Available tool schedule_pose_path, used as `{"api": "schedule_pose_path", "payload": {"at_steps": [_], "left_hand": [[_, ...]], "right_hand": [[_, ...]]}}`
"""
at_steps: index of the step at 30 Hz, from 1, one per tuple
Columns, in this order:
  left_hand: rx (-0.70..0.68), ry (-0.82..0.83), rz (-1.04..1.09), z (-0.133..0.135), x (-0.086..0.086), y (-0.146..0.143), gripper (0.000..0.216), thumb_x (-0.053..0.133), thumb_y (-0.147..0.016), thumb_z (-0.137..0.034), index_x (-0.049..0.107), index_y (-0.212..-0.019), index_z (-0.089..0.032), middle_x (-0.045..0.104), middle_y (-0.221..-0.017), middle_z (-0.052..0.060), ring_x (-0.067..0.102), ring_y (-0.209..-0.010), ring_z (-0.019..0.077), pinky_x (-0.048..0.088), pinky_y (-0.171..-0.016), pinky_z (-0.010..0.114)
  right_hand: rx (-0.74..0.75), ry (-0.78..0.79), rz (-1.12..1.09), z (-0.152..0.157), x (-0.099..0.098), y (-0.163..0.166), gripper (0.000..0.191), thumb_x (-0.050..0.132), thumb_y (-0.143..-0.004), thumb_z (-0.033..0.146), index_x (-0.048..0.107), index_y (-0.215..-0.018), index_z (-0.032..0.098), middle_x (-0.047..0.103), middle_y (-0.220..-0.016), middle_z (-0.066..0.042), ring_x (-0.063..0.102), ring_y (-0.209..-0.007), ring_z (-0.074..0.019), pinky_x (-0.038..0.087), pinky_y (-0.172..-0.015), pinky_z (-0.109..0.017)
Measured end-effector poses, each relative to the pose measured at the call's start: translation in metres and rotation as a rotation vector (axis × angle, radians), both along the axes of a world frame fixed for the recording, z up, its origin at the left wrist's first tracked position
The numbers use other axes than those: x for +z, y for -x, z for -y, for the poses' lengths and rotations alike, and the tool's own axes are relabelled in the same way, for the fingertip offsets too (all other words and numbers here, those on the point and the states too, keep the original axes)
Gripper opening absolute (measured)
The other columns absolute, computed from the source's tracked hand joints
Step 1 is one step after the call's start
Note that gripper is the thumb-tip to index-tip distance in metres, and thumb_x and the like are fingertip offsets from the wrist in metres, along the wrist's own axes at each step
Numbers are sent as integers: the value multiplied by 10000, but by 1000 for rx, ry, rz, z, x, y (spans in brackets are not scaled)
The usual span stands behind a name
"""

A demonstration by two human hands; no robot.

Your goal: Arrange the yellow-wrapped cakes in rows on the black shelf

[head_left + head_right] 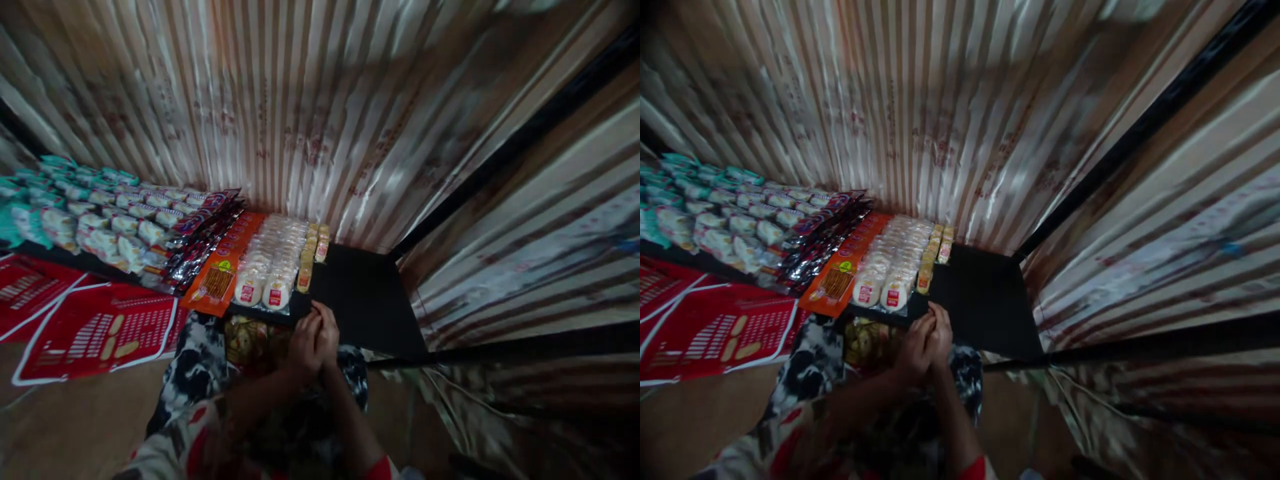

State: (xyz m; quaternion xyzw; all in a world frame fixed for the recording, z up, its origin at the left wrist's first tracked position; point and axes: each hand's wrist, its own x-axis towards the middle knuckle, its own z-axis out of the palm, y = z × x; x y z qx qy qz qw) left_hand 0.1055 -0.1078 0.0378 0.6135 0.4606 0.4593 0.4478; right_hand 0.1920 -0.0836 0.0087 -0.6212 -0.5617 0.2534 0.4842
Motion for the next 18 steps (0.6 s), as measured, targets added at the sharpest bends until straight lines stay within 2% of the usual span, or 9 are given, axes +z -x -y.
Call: {"api": "schedule_pose_path", "payload": {"at_steps": [4,8,11,14,16,18], "left_hand": [[-32,43,-4,28,-11,46,327,468,-825,-261,610,-1112,-196,588,-1200,112,497,-1151,256,313,-1074,427],[32,149,-63,34,-34,89,308,445,-823,-253,621,-1074,-219,606,-1174,94,514,-1133,240,322,-1066,414],[145,223,-179,20,-52,109,257,490,-781,-223,625,-1000,-221,629,-1106,85,528,-1102,247,333,-1047,430],[268,196,-395,-2,-64,120,293,517,-752,-207,595,-1028,-150,584,-1155,153,474,-1168,288,305,-1054,448],[299,160,-558,-16,-67,125,323,528,-742,-199,580,-1049,-114,549,-1195,187,409,-1230,314,253,-1077,456],[250,197,-691,-29,-69,128,273,502,-771,-199,592,-1018,-124,558,-1184,180,390,-1249,314,229,-1082,455]], "right_hand": [[79,1,35,31,-12,25,364,374,-768,189,650,-1002,228,636,-1029,-60,562,-1015,-193,430,-929,-350],[242,108,190,45,-32,56,375,396,-762,151,653,-1033,192,649,-1057,-96,570,-1030,-216,421,-945,-376],[307,226,315,37,-40,71,408,390,-764,118,632,-1089,165,639,-1115,-122,561,-1077,-227,400,-971,-384],[314,286,406,24,-40,80,405,380,-795,117,613,-1123,164,618,-1162,-138,555,-1102,-234,404,-953,-370],[317,330,470,16,-38,84,382,393,-809,134,616,-1118,164,630,-1136,-151,571,-1076,-252,414,-920,-365],[338,366,500,7,-38,88,350,406,-832,178,626,-1104,156,650,-1093,-162,592,-1035,-266,416,-900,-365]]}}
